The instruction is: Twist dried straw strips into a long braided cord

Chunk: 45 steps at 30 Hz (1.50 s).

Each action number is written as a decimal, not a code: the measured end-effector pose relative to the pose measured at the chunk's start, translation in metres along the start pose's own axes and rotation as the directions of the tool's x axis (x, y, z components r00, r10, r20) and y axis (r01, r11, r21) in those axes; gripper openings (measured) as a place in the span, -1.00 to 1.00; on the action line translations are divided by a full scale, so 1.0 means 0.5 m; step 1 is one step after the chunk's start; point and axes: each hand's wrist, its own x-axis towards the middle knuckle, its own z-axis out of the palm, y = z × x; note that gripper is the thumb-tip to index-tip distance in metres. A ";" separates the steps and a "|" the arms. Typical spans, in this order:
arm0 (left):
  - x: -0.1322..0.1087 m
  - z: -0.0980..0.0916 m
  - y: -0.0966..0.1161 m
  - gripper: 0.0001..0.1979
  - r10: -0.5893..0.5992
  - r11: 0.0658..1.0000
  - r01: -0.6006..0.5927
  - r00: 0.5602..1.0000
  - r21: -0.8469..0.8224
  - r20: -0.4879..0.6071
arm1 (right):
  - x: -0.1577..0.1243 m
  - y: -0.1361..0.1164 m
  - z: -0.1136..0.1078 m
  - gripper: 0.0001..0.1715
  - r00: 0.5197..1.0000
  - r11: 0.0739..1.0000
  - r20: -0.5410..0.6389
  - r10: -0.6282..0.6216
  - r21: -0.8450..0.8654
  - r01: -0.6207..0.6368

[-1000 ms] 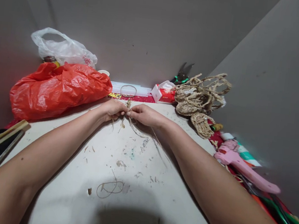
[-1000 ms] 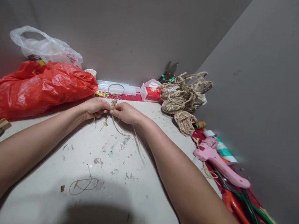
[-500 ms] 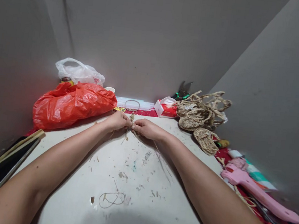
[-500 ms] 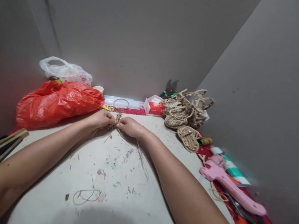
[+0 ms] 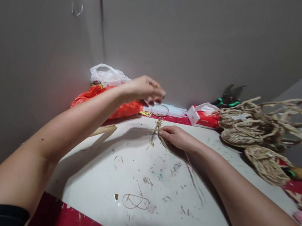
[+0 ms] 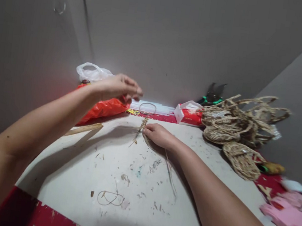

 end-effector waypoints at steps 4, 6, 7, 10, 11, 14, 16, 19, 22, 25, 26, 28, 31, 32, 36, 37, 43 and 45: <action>-0.005 -0.061 0.020 -0.82 0.099 0.995 -0.102 0.982 -0.013 -0.164 | 0.001 -0.001 0.002 -0.74 1.000 0.999 -0.016 0.018 -0.041 -0.018; -0.008 -0.069 0.000 -0.88 0.044 0.990 -0.013 0.974 0.138 -0.223 | 0.001 -0.003 0.002 -0.74 1.000 0.998 -0.020 0.019 -0.053 -0.020; -0.013 -0.069 -0.015 -0.89 0.013 0.976 0.039 0.971 0.216 -0.237 | 0.001 -0.004 0.001 -0.74 1.000 0.998 -0.021 0.018 -0.056 -0.019; -0.040 -0.062 -0.067 -0.82 -0.078 0.922 0.140 0.980 0.360 -0.184 | 0.000 -0.008 0.000 -0.76 1.000 0.998 -0.021 0.018 -0.058 -0.019; -0.054 -0.059 -0.086 -0.78 -0.116 0.889 0.173 0.981 0.423 -0.158 | -0.001 -0.009 0.000 -0.76 1.000 0.998 -0.019 0.018 -0.053 -0.019; -0.101 -0.047 -0.145 -0.65 -0.196 0.721 0.276 0.961 0.635 -0.195 | -0.001 -0.010 0.001 -0.76 0.999 0.999 -0.002 0.040 -0.007 -0.040; -0.129 -0.038 -0.186 -0.63 -0.294 0.651 0.320 0.942 0.689 -0.159 | -0.001 -0.009 0.002 -0.74 0.998 0.998 0.007 0.060 0.029 -0.060; -0.157 -0.030 -0.234 -0.75 -0.388 0.666 0.347 0.917 0.660 -0.091 | 0.000 -0.004 0.005 -0.73 0.997 0.995 0.014 0.070 0.077 -0.071; -0.167 -0.028 -0.248 -0.87 -0.394 0.779 0.375 0.916 0.502 -0.073 | -0.001 -0.003 0.006 -0.72 0.993 0.980 0.036 0.109 0.161 -0.114; -0.160 -0.018 -0.227 -0.86 -0.403 0.903 0.406 0.914 0.142 -0.048 | -0.004 -0.010 0.007 -0.73 0.981 0.940 0.092 0.170 0.285 -0.189; -0.154 -0.010 -0.217 -0.85 -0.392 0.920 0.392 0.919 0.004 -0.028 | -0.004 -0.013 0.007 -0.74 0.977 0.921 0.115 0.180 0.328 -0.208; -0.137 0.016 -0.197 -0.85 -0.372 0.901 0.372 0.927 -0.222 0.042 | -0.005 -0.019 0.007 -0.76 0.972 0.885 0.143 0.188 0.404 -0.231; -0.102 0.075 -0.182 -0.89 -0.367 0.831 0.397 0.918 -0.389 0.152 | -0.002 -0.021 0.007 -0.78 0.968 0.843 0.157 0.197 0.476 -0.249; -0.088 0.097 -0.182 -0.90 -0.369 0.812 0.405 0.914 -0.420 0.169 | -0.001 -0.020 0.007 -0.79 0.967 0.831 0.163 0.195 0.496 -0.251; -0.037 0.167 -0.197 -0.92 -0.381 0.775 0.413 0.909 -0.478 0.168 | 0.001 -0.011 0.002 -0.79 0.965 0.780 0.199 0.173 0.570 -0.257; -0.027 0.178 -0.202 -0.92 -0.379 0.775 0.407 0.912 -0.483 0.160 | 0.002 -0.009 0.001 -0.80 0.963 0.768 0.208 0.169 0.585 -0.261; -0.004 0.196 -0.218 -0.85 -0.351 0.792 0.355 0.930 -0.497 0.106 | 0.004 -0.002 -0.005 -0.74 0.956 0.710 0.246 0.160 0.644 -0.284; -0.004 0.196 -0.219 -0.84 -0.335 0.807 0.341 0.937 -0.482 0.102 | 0.002 -0.005 -0.006 -0.70 0.956 0.704 0.245 0.161 0.651 -0.285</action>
